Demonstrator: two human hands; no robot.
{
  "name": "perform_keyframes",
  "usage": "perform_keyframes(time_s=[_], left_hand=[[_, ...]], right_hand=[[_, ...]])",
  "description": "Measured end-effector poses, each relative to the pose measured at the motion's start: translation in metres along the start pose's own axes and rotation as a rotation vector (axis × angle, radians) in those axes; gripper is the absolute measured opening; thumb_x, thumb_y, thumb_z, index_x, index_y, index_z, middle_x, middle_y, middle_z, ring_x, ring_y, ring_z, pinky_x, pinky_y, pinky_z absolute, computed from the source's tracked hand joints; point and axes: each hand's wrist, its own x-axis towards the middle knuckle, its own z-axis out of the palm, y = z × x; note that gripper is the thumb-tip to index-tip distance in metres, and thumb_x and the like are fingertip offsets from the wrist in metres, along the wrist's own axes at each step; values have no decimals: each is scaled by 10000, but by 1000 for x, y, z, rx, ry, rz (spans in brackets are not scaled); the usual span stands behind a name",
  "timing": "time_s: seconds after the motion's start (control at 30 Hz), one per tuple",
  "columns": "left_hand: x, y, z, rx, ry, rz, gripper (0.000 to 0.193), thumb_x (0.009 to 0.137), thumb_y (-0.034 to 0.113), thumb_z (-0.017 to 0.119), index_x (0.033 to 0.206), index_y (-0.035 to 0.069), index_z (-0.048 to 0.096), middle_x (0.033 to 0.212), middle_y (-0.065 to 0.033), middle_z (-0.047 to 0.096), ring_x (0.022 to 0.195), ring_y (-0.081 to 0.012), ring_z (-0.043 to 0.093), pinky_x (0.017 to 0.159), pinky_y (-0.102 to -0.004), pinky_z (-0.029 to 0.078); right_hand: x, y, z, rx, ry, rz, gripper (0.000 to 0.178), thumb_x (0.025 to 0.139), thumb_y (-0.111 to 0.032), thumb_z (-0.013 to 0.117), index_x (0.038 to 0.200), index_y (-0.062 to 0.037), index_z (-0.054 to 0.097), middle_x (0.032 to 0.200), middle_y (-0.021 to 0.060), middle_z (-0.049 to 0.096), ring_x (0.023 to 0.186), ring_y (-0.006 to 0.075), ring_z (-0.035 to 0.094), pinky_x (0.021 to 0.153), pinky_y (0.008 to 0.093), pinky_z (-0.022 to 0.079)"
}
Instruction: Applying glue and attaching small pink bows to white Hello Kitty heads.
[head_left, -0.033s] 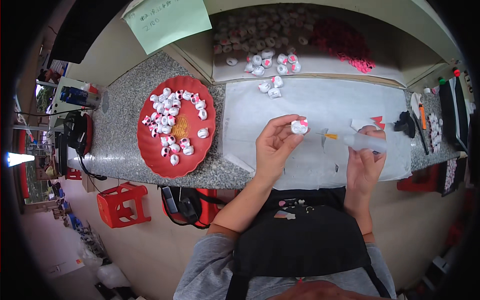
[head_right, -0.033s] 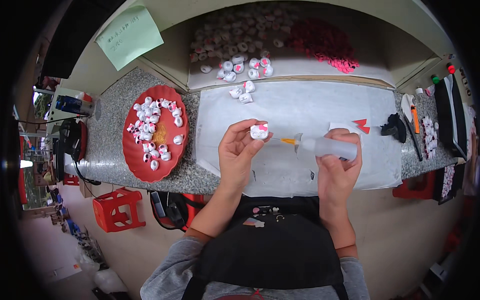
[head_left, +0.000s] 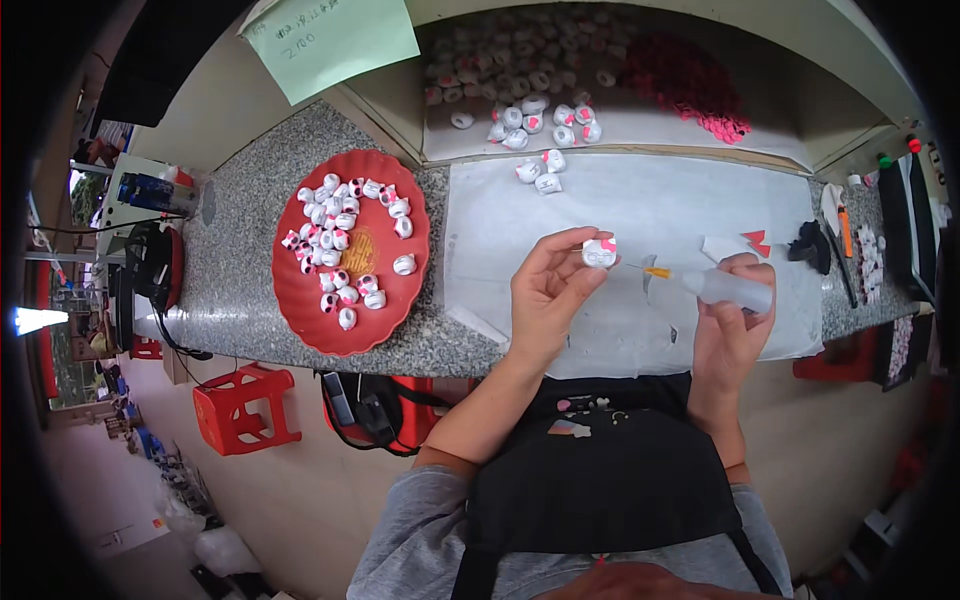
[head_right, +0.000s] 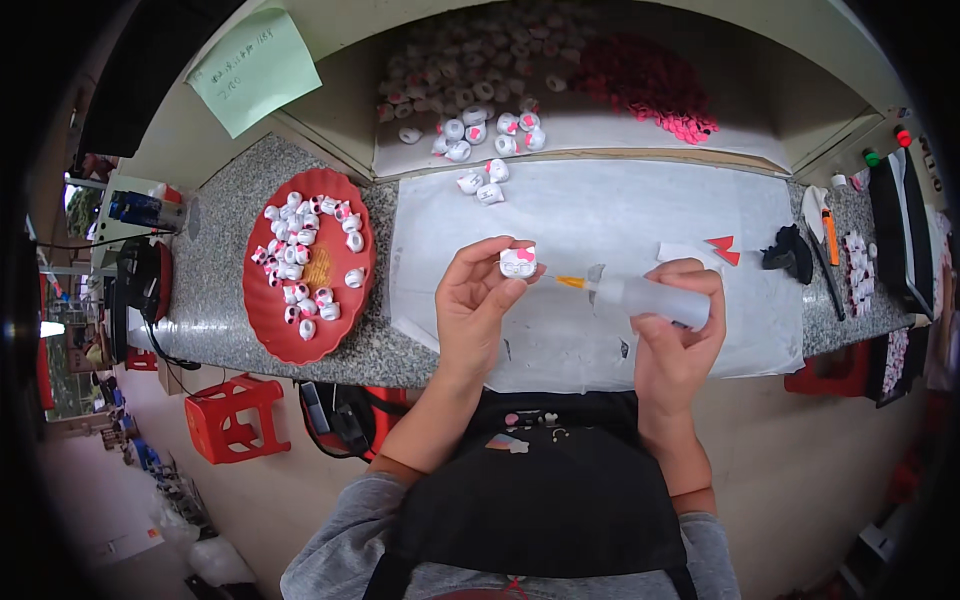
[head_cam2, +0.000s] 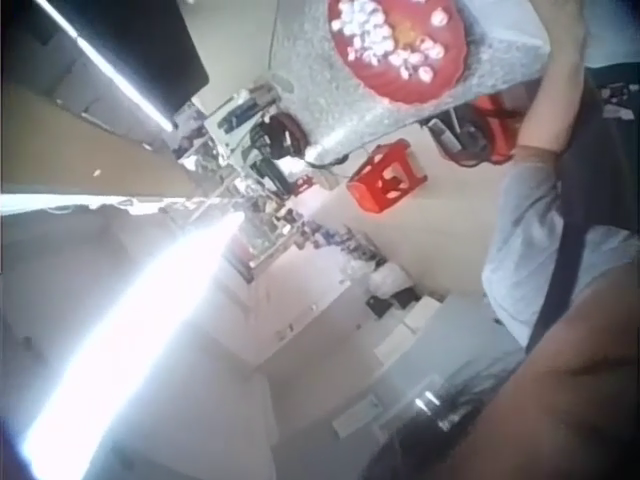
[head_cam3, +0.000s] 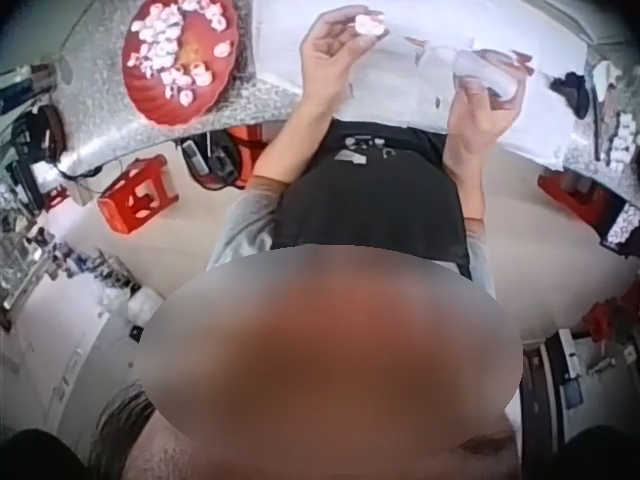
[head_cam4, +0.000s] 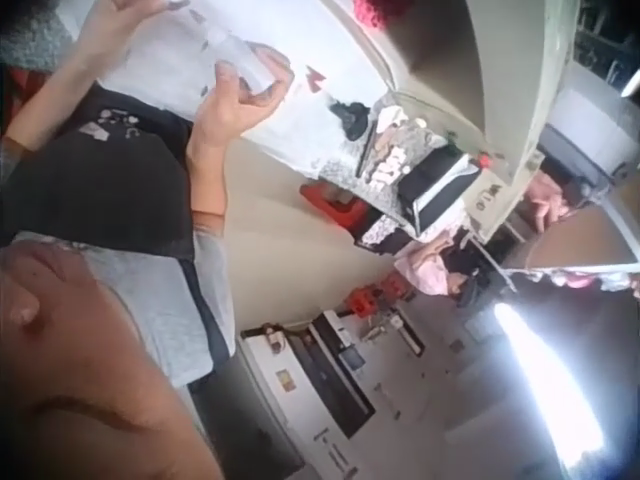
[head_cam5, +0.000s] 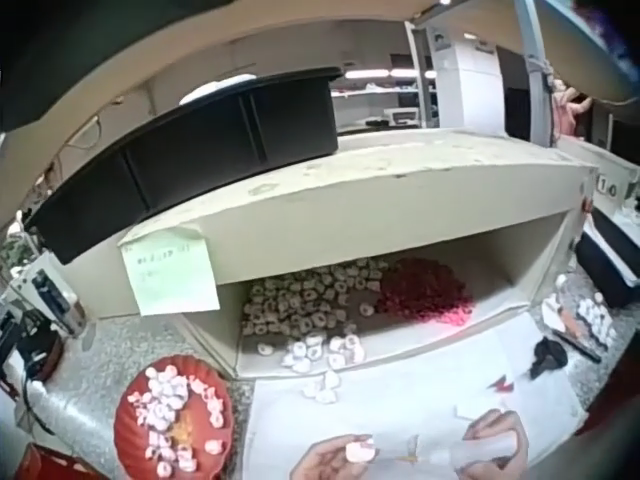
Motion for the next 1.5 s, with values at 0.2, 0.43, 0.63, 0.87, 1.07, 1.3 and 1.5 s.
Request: perform_keyframes(time_s=[0.2, 0.43, 0.63, 0.87, 1.07, 1.3, 1.5], left_hand=[[-3, -2, -2, 0, 14, 19, 342, 699, -71, 516, 1022, -18, 417, 1006, -151, 486, 930, -191, 492, 828, -351, 407], [-4, -1, 0, 14, 1, 19, 345, 696, -60, 525, 1022, -14, 421, 1012, -149, 485, 930, -188, 490, 824, -344, 408], [-2, 0, 0, 35, -7, 10, 339, 698, -54, 526, 1019, -17, 424, 1008, -151, 486, 930, -188, 489, 822, -341, 411], [-3, -1, -1, 43, -15, -3, 343, 701, -53, 521, 1028, -19, 426, 1006, -152, 488, 927, -190, 493, 825, -346, 409], [-2, -2, -1, 8, -20, -4, 361, 700, -48, 525, 1044, -19, 422, 1008, -153, 489, 930, -189, 493, 827, -351, 406], [-3, 0, 0, 11, -21, -36, 356, 699, -50, 528, 1038, -27, 421, 1006, -156, 492, 932, -193, 493, 820, -344, 412], [-3, 0, -1, 22, -32, -47, 349, 700, -56, 524, 1034, -30, 425, 1006, -158, 493, 933, -197, 494, 814, -325, 413]], right_hand=[[-12, 7, -2, -553, -222, -430, 372, 557, -32, 703, 823, -48, 443, 832, 79, 453, 708, 155, 478, 635, 261, 402], [-17, 7, 1, -607, -246, -452, 371, 564, -133, 719, 791, -62, 434, 791, 62, 441, 670, 152, 442, 612, 262, 380], [-15, 8, 1, -638, -274, -455, 378, 557, -120, 723, 799, -65, 438, 795, 66, 444, 670, 149, 442, 620, 263, 390], [-16, 6, 1, -654, -291, -447, 361, 553, -101, 720, 795, -60, 455, 781, 70, 458, 633, 148, 444, 590, 260, 386], [-15, 3, 1, -663, -285, -477, 344, 556, -67, 703, 799, -61, 460, 781, 71, 461, 619, 149, 443, 574, 258, 381], [-14, 5, 0, -665, -276, -510, 345, 565, -74, 699, 807, -63, 452, 786, 74, 459, 603, 152, 442, 559, 258, 382], [-12, 4, -2, -657, -341, -532, 409, 529, -10, 722, 836, -63, 458, 829, 91, 464, 610, 151, 478, 527, 240, 411]])
